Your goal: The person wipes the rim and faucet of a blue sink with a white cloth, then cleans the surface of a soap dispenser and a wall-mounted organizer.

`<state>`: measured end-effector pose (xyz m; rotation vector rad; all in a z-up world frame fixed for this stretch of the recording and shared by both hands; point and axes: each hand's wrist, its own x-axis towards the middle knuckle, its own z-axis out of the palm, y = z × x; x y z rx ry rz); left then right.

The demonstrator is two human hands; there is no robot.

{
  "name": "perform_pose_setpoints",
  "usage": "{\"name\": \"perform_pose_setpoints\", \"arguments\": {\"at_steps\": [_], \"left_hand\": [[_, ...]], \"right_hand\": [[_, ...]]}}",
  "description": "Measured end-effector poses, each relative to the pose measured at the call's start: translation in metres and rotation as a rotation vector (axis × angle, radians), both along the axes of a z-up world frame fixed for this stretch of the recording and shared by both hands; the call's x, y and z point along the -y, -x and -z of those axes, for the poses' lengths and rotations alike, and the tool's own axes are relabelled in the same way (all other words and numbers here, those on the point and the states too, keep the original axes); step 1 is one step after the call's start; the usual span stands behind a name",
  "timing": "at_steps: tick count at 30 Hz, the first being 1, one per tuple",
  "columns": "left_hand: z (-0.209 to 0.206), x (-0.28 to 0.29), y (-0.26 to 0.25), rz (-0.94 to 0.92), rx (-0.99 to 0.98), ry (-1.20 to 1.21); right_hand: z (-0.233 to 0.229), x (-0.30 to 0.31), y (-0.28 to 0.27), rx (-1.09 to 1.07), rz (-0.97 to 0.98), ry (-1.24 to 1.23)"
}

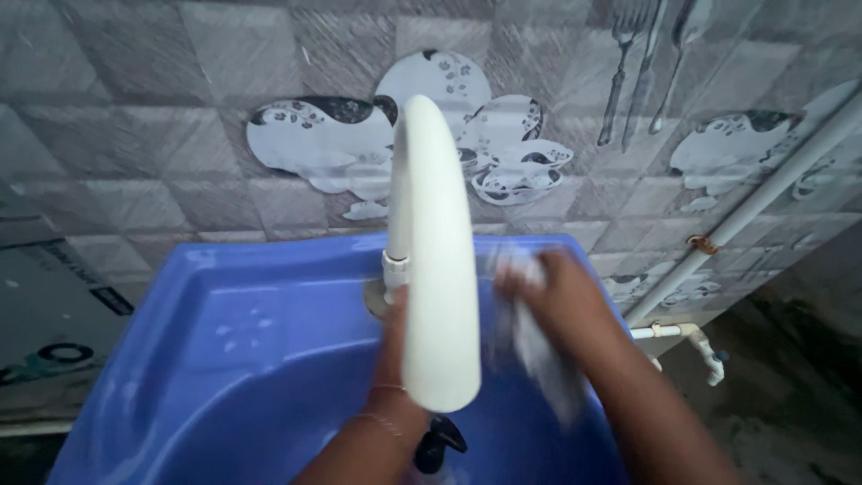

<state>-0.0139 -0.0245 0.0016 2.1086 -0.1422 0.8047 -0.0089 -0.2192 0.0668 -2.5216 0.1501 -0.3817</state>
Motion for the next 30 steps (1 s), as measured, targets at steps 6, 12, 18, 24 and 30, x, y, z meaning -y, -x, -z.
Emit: {"name": "perform_pose_setpoints", "arguments": {"at_steps": [6, 12, 18, 24, 30], "left_hand": [[0.006, 0.060, -0.024, 0.042, -0.120, -0.229], [0.042, 0.060, -0.025, 0.257, -0.040, -0.144], [0.047, 0.078, -0.044, 0.274, -0.213, -0.248], [0.045, 0.092, -0.047, 0.215, -0.072, -0.211], [0.026, 0.106, -0.062, 0.198, 0.061, -0.253]], "right_hand": [[0.058, -0.014, -0.074, 0.368, -0.472, 0.069], [0.047, -0.003, -0.075, 0.200, -0.614, 0.414], [0.053, 0.027, -0.068, 0.190, -0.444, 0.490], [0.052, 0.032, -0.069, 0.301, -0.500, 0.499], [0.049, 0.058, -0.067, 0.206, -0.394, 0.377]]}}
